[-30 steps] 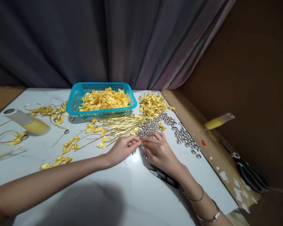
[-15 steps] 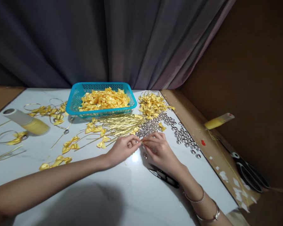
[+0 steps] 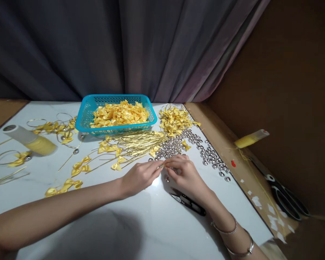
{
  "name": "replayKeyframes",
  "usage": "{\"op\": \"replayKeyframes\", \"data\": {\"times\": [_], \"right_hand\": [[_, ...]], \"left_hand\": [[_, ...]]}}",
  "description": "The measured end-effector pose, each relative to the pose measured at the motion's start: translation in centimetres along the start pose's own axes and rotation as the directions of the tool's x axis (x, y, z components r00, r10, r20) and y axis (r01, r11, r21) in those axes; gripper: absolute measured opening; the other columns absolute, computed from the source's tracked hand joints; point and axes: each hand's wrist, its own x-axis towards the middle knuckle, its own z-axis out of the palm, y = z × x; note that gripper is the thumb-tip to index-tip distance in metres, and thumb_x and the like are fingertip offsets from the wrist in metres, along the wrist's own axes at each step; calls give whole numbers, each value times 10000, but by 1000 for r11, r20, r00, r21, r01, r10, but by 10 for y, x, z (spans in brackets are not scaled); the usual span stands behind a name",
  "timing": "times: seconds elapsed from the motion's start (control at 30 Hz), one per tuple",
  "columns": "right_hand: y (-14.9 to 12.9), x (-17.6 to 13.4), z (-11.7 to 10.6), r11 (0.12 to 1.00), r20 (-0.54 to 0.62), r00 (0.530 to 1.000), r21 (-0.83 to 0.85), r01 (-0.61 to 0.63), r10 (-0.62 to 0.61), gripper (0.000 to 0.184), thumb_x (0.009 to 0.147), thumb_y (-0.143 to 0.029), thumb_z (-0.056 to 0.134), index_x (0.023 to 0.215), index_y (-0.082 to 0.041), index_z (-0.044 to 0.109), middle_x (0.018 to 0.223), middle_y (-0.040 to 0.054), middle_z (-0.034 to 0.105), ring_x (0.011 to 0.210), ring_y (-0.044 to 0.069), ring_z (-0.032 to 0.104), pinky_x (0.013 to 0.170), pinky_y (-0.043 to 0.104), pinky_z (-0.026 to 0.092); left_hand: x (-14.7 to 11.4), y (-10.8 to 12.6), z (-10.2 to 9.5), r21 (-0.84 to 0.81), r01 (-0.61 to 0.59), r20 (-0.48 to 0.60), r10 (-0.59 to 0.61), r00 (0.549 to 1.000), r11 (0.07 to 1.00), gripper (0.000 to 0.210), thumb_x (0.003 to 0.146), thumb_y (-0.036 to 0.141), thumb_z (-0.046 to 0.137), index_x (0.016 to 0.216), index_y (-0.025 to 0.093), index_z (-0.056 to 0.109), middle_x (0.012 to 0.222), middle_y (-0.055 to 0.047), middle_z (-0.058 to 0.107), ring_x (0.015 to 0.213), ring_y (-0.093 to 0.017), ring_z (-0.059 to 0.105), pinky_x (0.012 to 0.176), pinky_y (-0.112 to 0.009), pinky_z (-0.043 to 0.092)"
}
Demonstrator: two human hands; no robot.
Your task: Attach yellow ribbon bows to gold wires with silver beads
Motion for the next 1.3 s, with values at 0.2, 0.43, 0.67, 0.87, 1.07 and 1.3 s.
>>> {"op": "replayKeyframes", "data": {"times": [0.2,0.43,0.67,0.87,1.07,1.3], "right_hand": [[-4,1,-1,998,15,999,52,-45,44,232,765,-10,548,696,-189,678,830,19,701,800,204,584,770,374,393],[-5,1,0,996,-19,998,74,-50,52,242,743,-2,544,677,-196,671,816,11,704,777,193,600,753,352,408],[-3,0,3,994,-9,996,60,-87,87,236,752,-6,538,727,-187,686,859,20,708,815,202,599,769,352,401],[-3,1,5,995,-11,996,50,-88,89,210,777,-30,539,761,-178,688,887,36,707,831,213,586,776,369,385],[-3,0,7,997,-32,997,18,-72,72,204,798,-58,538,751,-199,678,887,30,705,826,211,566,771,371,362],[-2,-1,7,995,-64,994,-38,-87,84,138,827,-138,543,804,-212,657,947,34,690,917,237,551,781,387,324]], "left_hand": [[-1,-3,-1,191,-161,45,155,987,968,289,934,97,349,1182,21,476,734,-85,667,641,-164,640,562,-260,537],[0,-5,-4,284,-261,93,244,965,923,317,887,32,330,1180,-32,431,597,-34,555,540,-158,555,405,-238,412],[2,-2,-8,325,-286,129,257,958,901,324,872,9,296,1160,-49,433,597,-38,544,540,-160,550,393,-243,394],[-1,-4,0,342,-241,53,237,970,908,262,878,30,368,1107,-12,487,590,-18,541,526,-150,553,389,-229,405],[-1,-6,4,284,-174,35,171,985,943,203,923,105,375,1007,48,550,688,-60,622,613,-155,612,514,-239,499],[1,-7,6,-67,116,63,-112,992,991,207,913,155,389,978,129,583,822,-69,658,688,-136,621,647,-235,502]]}}
